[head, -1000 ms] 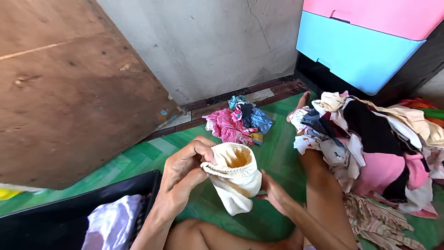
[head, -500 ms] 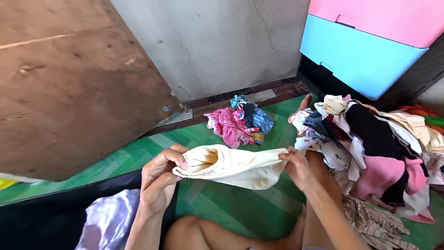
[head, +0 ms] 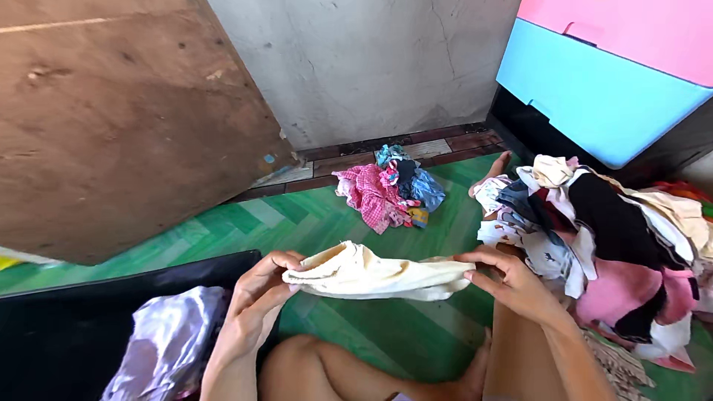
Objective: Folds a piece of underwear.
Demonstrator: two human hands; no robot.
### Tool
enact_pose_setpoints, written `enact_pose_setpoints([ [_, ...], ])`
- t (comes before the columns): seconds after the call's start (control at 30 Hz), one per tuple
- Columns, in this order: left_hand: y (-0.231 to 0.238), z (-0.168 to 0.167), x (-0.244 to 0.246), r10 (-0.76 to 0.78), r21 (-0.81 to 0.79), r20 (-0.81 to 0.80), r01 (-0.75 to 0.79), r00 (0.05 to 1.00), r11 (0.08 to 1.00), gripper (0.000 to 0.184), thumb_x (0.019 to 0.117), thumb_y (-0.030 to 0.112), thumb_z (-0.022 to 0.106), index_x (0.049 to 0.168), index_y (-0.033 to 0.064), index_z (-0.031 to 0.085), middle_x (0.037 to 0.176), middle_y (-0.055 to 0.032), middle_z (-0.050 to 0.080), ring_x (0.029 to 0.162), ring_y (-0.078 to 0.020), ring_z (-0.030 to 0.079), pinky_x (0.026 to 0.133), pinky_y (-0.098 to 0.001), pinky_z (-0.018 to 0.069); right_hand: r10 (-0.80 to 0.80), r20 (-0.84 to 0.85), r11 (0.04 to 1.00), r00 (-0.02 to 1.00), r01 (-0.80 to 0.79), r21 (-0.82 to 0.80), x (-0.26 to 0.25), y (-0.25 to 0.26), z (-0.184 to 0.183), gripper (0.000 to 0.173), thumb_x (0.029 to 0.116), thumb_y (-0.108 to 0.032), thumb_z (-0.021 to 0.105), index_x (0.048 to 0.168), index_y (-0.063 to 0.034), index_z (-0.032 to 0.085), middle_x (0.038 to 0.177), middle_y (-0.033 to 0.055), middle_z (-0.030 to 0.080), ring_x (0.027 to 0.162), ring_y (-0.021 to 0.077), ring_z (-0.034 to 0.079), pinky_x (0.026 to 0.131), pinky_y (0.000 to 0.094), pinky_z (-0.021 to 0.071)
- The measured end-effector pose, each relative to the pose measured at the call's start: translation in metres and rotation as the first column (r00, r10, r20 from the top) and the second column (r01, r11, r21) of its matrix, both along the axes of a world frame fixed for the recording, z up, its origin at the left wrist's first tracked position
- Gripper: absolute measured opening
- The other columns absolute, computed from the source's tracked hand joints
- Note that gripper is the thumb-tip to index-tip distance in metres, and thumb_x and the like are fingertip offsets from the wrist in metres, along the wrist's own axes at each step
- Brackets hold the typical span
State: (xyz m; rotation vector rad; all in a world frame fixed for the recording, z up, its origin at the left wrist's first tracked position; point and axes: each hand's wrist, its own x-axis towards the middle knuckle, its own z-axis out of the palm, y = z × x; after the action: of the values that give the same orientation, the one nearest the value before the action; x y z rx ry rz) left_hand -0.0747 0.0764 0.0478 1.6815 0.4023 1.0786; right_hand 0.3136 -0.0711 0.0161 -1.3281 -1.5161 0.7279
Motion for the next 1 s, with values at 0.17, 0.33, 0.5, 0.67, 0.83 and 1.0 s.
enact_pose_setpoints([
  [0.17, -0.016, -0.016, 0.016, 0.022, -0.131, 0.07, -0.012, 0.997, 0.991, 0.016, 0.0949, 0.027, 0.068, 0.11, 0.0239, 0.071, 0.103, 0.0069, 0.073, 0.092, -0.0033, 0.069, 0.081, -0.0202, 0.0577, -0.011, 0.117, 1.0, 0.993, 0.012, -0.01, 0.016, -0.001, -0.012, 0.02, 0.0953, -0.024, 0.063, 0.101, -0.0076, 0.074, 0.121, 0.0062, 0.064, 0.115, 0.0073, 0.059, 0.096, 0.0236, 0.0518],
  [0.33, -0.053, -0.042, 0.038, 0.123, -0.476, 0.172, -0.027, 0.977, 0.879, 0.013, 0.0909, 0.02, 0.073, 0.104, 0.0205, 0.074, 0.098, 0.0003, 0.076, 0.083, -0.0071, 0.073, 0.072, -0.0242, 0.0622, -0.056, -0.106, 0.998, 0.993, 0.053, -0.037, 0.034, -0.005, -0.001, 0.016, 0.0927, -0.012, 0.058, 0.099, -0.0136, 0.073, 0.093, -0.0109, 0.071, 0.088, -0.0024, 0.065, 0.079, 0.0181, 0.0548],
  [0.5, -0.047, -0.082, 0.05, 0.449, -0.753, 0.105, -0.224, 0.887, 0.619, 0.019, 0.0925, 0.003, 0.046, 0.097, 0.0109, 0.063, 0.09, -0.0048, 0.075, 0.077, -0.0126, 0.074, 0.07, -0.0288, 0.0633, -0.062, -0.04, 0.99, 0.997, 0.057, -0.126, 0.021, 0.061, -0.019, 0.025, 0.0969, -0.01, 0.059, 0.118, 0.0001, 0.069, 0.102, 0.0051, 0.071, 0.087, 0.0054, 0.066, 0.08, 0.0244, 0.0555],
  [0.67, -0.023, -0.165, 0.02, 0.438, -0.52, -0.55, -0.702, 0.711, 0.487, 0.041, 0.0951, -0.002, 0.061, 0.135, -0.0066, 0.053, 0.131, -0.0248, 0.058, 0.116, -0.0325, 0.059, 0.096, -0.0479, 0.0512, 0.014, 0.292, 0.896, 0.956, 0.117, -0.428, 0.0, 0.139, -0.116, 0.05, 0.0998, -0.018, 0.06, 0.146, -0.0014, 0.051, 0.139, 0.0222, 0.059, 0.128, 0.0328, 0.058, 0.111, 0.0462, 0.0456],
  [0.83, -0.005, -0.184, -0.004, 0.535, -0.061, -0.662, -0.748, 0.526, 0.66, 0.044, 0.0903, -0.001, 0.064, 0.133, -0.0089, 0.057, 0.142, -0.0309, 0.052, 0.132, -0.0423, 0.05, 0.108, -0.0539, 0.0428, 0.01, 0.375, 0.806, 0.927, 0.215, -0.552, -0.006, 0.12, -0.15, 0.041, 0.0994, -0.01, 0.059, 0.139, -0.0024, 0.059, 0.137, 0.0204, 0.061, 0.128, 0.0337, 0.058, 0.11, 0.0483, 0.0458],
  [1.0, 0.033, -0.193, 0.035, 0.457, 0.157, -0.689, -0.5, 0.563, 0.852, 0.03, 0.0929, -0.009, 0.052, 0.117, -0.0054, 0.069, 0.135, -0.0251, 0.061, 0.128, -0.0365, 0.058, 0.105, -0.0488, 0.05, -0.062, 0.494, 0.68, 0.867, 0.399, -0.616, 0.003, 0.077, -0.152, 0.036, 0.0979, -0.014, 0.062, 0.133, -0.0068, 0.065, 0.138, 0.0208, 0.059, 0.132, 0.0376, 0.054, 0.107, 0.0518, 0.0475],
])
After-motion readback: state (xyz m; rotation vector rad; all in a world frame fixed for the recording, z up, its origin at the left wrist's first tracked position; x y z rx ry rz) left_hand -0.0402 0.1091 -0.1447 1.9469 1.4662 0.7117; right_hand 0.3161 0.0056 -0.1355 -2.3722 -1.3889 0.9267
